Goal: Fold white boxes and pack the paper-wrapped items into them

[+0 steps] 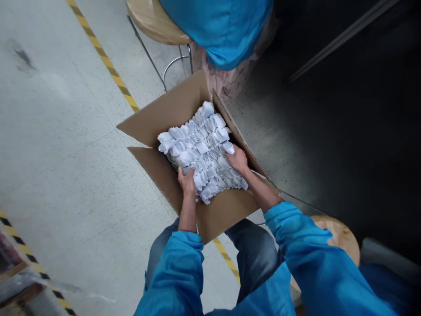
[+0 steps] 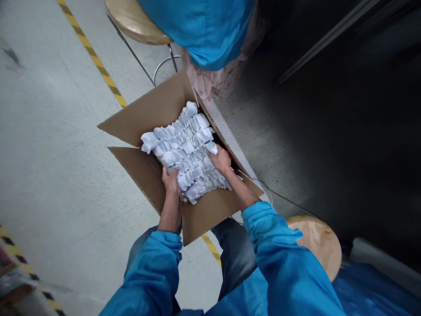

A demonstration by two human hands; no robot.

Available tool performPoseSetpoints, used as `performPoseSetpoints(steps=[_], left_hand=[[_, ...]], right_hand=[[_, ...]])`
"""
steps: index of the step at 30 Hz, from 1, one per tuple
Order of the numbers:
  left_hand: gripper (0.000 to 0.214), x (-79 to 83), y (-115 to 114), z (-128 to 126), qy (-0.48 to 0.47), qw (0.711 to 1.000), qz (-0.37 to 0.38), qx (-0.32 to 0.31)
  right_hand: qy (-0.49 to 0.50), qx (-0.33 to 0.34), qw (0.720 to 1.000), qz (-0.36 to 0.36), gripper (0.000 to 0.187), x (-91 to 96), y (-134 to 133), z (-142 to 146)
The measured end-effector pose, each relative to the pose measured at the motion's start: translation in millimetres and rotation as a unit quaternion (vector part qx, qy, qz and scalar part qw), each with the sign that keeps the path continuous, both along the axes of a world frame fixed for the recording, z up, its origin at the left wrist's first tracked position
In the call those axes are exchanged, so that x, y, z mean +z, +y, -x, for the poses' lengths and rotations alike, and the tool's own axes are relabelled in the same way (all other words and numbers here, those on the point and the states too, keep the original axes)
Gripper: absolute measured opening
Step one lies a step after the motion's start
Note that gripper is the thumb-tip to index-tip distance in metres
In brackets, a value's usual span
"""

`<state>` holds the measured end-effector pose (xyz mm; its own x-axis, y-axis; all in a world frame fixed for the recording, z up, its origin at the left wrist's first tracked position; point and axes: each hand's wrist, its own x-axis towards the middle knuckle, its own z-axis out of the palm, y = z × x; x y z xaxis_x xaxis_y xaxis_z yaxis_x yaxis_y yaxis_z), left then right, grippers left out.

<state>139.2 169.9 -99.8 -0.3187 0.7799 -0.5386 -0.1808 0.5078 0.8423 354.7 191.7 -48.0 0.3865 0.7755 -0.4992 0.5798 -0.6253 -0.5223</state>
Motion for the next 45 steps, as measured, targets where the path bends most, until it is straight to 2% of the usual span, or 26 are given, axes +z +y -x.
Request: performPoseSetpoints(steps=[8,12,18,28,33,38,45], left_hand=[[0.037,9.8,-1,-7,0.015,1.0,0.007,0.011],[0.037,26.7,2,-8,0.023,1.0,-0.004,0.007],[0.035,53.7,22,0,0.025,0.999,-0.031,-0.016],[0.033,59.0,34,7,0.022,0.999,-0.043,-0.021],[0.029,71.8,42,11,0.02,0.999,-0.032,-0.024],[0.029,89.7,39,11,0.009,1.0,-0.014,-0.023],[0.032,118.1,23,15,0.013,1.0,0.017,-0.016]], right_hand=[[0.01,-0.007,1.0,0.0,0.035,6.1,-4,-1],[-0.008,-0.014,1.0,-0.001,0.034,18.7,-2,-5],[-0.032,-0.013,0.999,-0.019,0.042,44.1,12,-10],[-0.03,-0.004,0.999,-0.014,0.036,46.5,19,-8],[-0.026,0.003,1.0,-0.004,0.034,57.9,29,-14],[-0.028,0.009,0.999,0.016,0.034,73.5,30,-18],[-0.023,0.023,0.999,0.035,0.038,96.4,22,-13]])
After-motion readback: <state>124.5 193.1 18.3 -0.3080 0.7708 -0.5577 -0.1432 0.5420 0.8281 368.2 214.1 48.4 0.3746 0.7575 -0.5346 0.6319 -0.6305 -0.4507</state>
